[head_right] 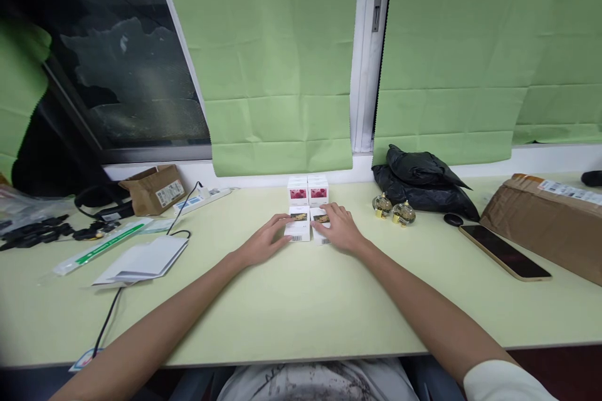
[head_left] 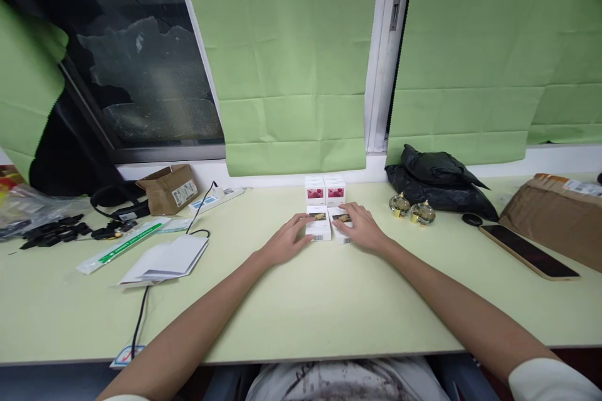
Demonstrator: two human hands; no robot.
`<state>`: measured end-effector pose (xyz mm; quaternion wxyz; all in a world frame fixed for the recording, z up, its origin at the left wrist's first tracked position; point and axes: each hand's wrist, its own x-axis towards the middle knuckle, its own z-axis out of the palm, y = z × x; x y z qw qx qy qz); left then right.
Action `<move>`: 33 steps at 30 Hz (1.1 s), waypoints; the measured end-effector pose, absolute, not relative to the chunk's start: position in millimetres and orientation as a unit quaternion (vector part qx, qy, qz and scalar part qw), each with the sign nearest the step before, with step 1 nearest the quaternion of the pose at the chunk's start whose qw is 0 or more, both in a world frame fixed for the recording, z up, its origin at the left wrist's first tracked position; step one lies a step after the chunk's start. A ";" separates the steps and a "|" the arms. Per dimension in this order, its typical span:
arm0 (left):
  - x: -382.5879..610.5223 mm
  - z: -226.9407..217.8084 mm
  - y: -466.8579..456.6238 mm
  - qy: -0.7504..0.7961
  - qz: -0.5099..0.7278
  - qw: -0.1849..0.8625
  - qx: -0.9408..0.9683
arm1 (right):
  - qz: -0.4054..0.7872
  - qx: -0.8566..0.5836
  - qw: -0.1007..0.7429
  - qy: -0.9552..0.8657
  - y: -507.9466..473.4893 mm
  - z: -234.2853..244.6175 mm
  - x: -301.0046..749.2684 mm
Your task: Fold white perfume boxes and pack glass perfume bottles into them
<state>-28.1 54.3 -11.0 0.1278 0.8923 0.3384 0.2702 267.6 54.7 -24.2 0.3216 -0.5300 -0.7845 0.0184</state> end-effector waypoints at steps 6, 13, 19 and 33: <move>-29.7 -12.2 56.9 0.323 0.275 0.114 0.898 | 0.039 -0.440 0.263 -0.858 46.8 -17.7 272.3; -28.5 -11.4 55.2 0.328 0.271 0.105 0.899 | 0.011 -0.435 0.268 -0.860 51.9 -21.1 268.6; -30.1 -13.0 57.0 0.324 0.276 0.104 0.899 | -0.002 -0.420 0.259 -0.870 45.9 -16.9 269.0; -31.6 -14.5 57.8 0.329 0.270 0.107 0.899 | -0.012 -0.435 0.256 -0.863 47.6 -20.8 265.7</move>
